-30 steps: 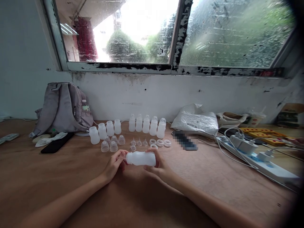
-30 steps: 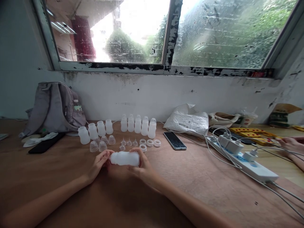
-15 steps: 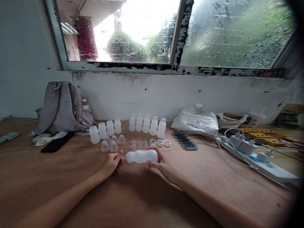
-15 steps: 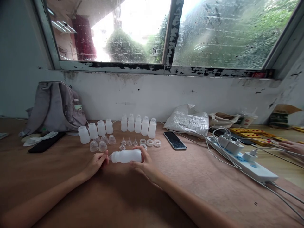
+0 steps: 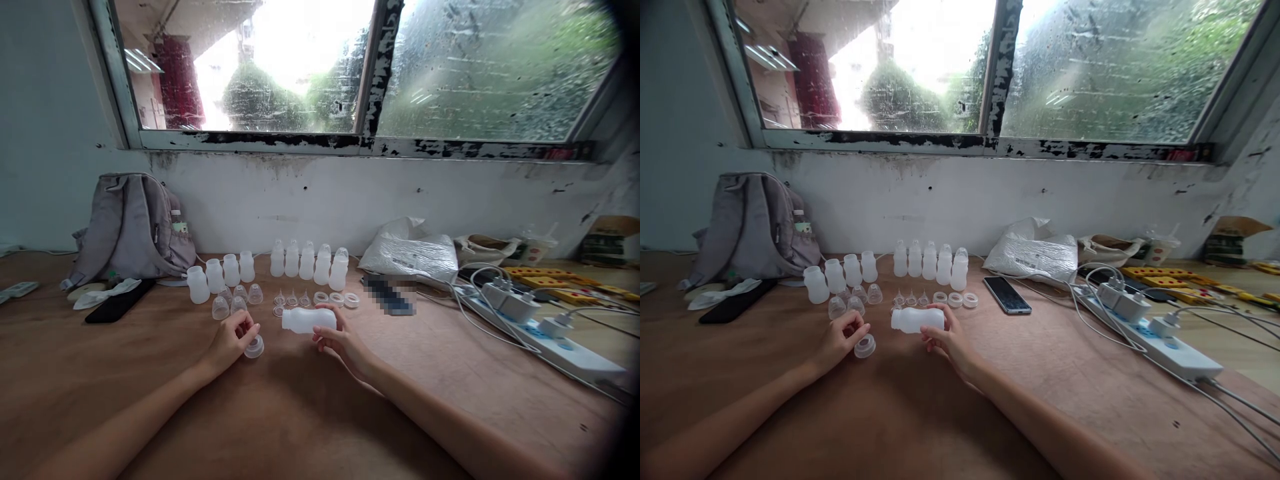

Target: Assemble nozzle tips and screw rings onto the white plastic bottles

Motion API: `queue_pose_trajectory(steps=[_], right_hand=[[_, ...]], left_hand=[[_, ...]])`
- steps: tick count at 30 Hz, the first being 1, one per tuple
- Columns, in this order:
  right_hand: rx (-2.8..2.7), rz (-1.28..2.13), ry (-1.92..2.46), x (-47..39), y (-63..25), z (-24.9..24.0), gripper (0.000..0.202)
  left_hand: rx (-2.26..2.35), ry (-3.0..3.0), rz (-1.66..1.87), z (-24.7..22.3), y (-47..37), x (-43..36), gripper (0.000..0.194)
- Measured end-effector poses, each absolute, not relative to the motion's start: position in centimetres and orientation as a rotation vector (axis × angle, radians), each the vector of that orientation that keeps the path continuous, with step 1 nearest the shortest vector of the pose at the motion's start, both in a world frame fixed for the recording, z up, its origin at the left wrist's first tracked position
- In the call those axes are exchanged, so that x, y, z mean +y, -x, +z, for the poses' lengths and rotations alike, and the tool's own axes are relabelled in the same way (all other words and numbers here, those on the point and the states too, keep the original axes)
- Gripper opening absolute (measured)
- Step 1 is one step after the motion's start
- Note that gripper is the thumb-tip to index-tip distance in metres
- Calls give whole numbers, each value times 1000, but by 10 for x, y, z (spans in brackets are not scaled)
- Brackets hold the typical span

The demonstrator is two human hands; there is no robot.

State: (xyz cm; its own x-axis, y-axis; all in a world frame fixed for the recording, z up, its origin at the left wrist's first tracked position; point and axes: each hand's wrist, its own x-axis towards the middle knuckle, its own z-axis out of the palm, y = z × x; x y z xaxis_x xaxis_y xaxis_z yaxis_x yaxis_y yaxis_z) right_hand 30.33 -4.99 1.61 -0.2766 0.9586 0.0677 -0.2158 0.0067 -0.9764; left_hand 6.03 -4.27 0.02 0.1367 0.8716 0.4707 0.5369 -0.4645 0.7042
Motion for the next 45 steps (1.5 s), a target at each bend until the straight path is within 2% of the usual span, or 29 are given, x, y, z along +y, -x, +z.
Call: queue_pose_trajectory(steps=[4,8,12,16,22,26,34,39,45], right_hand=[[-1248,1508,871,-49,-303,14,40],[-1190,1557,843,-48,-303,14,38],[-1126,1665,821,-47,-302,13,30],[-1122,1761,795,-50,-300,13,36],[-1158,1874,772,-54,-298,16,52],[-1105,1866,768,-54,-300,18,55],[-1076,1834,782,-53,-301,19,54],[-1062,1711,844,-43,-302,10,40],[-1140,1579,914,-34,-305,0,36]], left_hand=[[1352,-2011,1216,-2,-59,-39,27],[1113,-1870,1116,-1,-59,-43,20],[843,-1817,1030,4,-66,-56,29],[994,-1950,1157,13,-79,-64,33],[1234,-2283,1288,45,-97,-54,16],[1257,-2351,1381,65,-107,-44,16],[1194,-2380,1165,86,-120,-31,24],[1367,-2685,1187,106,-103,18,22],[1647,-3135,670,114,-78,98,17]])
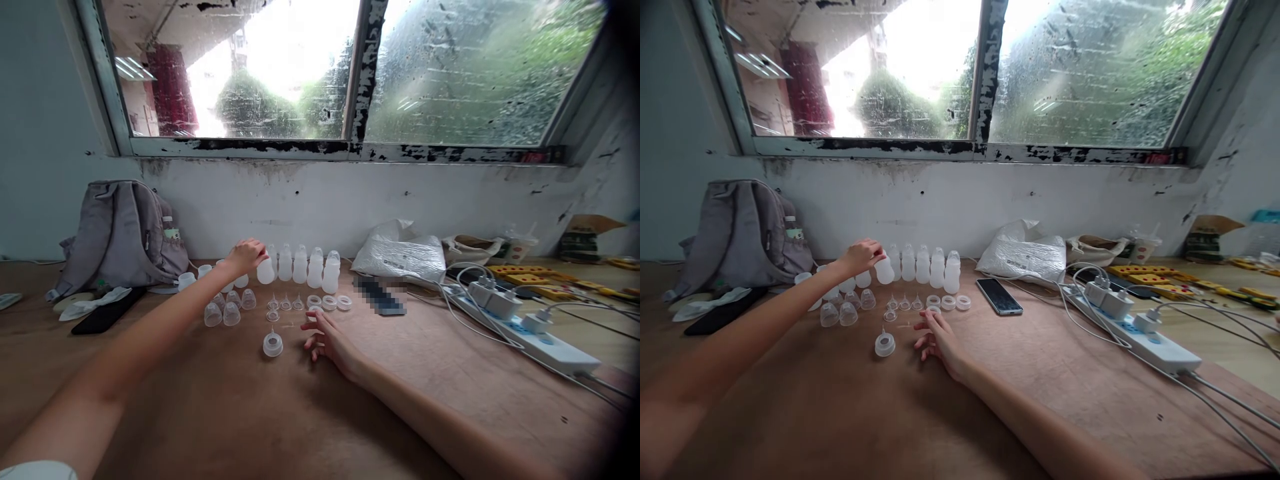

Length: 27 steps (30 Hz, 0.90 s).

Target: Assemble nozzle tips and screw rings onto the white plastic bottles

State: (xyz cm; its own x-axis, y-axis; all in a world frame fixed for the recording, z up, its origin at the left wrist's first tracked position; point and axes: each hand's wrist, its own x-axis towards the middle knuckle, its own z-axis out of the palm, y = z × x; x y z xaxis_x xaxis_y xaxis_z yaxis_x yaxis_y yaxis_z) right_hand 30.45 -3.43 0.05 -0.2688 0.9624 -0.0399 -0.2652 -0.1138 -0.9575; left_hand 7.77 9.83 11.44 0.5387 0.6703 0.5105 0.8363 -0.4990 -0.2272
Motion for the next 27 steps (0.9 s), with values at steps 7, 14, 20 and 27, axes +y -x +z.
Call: queue_pose_trajectory(steps=[7,14,20,27], right_hand=[[-1222,1548,917,-37,-305,1,36],[-1239,1532,920,-37,-304,-1,34],[-1276,1499,945,-37,-303,-1,35],[-1310,1466,980,-38,-301,-2,37]], left_hand=[[-1240,2259,-404,85,-73,136,15],[-1269,2191,-419,66,-66,146,18],[-1275,2196,-453,60,-66,150,18],[-1347,2175,-541,48,-68,150,17]])
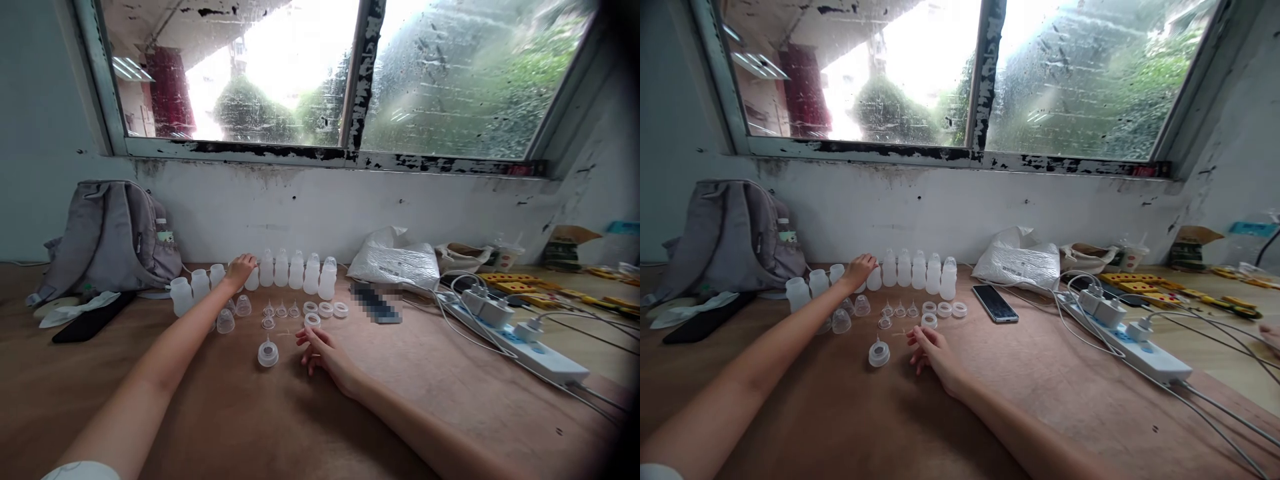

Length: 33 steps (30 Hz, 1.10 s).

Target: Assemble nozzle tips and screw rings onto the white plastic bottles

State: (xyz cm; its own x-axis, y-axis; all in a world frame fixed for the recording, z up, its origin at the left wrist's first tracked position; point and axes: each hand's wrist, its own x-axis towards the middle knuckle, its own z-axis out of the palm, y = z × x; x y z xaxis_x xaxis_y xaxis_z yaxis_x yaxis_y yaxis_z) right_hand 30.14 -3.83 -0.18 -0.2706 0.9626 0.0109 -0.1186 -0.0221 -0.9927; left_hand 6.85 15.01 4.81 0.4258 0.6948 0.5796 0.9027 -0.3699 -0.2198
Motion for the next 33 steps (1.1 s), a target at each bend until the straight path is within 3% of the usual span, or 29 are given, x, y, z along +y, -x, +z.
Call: queue_pose_trajectory(steps=[5,8,14,17,21,33], right_hand=[[-1383,1429,1012,-39,-300,0,36],[-1448,1372,1022,-38,-299,-4,36],[-1731,1148,1032,-37,-294,-10,30],[-1919,897,979,-35,-283,-5,25],[-2114,652,908,-27,-262,0,20],[-2169,359,986,-19,-250,-12,9]], left_hand=[[-1404,2159,-657,49,-69,147,17],[-1438,2106,-778,60,-72,133,28],[-1278,2519,-1279,48,-78,38,29],[-1203,2912,-1098,21,-74,-14,33],[-1210,3004,-865,-4,-67,-39,46],[-1179,2832,-863,-10,-65,-35,27]])
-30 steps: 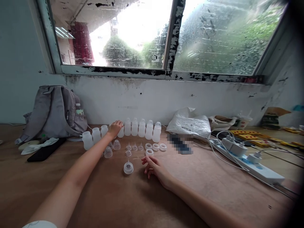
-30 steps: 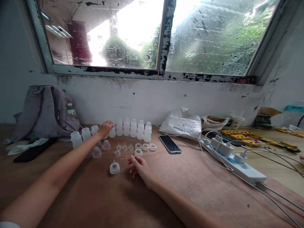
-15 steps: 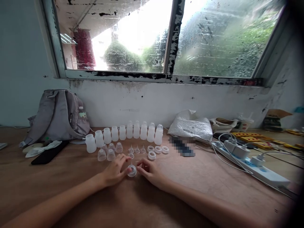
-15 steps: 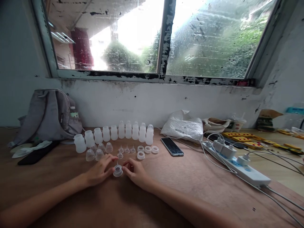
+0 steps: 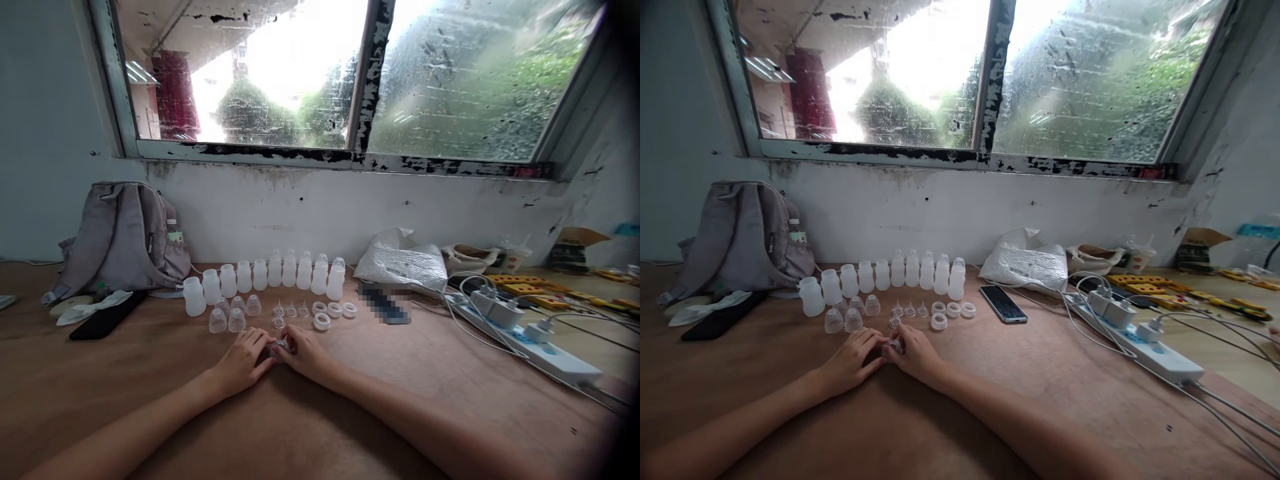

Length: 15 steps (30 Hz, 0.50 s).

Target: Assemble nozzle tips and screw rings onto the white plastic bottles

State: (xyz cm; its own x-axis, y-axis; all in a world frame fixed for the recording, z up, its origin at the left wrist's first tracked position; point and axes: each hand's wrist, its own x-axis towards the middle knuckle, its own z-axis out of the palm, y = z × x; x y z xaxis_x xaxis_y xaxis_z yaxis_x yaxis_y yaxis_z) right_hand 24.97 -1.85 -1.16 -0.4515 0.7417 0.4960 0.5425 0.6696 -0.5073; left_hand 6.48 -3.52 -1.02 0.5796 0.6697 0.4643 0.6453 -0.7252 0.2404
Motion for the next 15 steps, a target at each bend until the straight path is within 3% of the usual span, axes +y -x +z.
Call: queue_pose_trajectory(steps=[3,15], right_hand=[[-2172,339,968,-18,-250,-14,3],[-2149,408,929,-16,-252,-11,14]], left_hand=[[1152,-2773,855,-10,-65,-36,26],[1053,-2739,866,-9,-64,-37,18]])
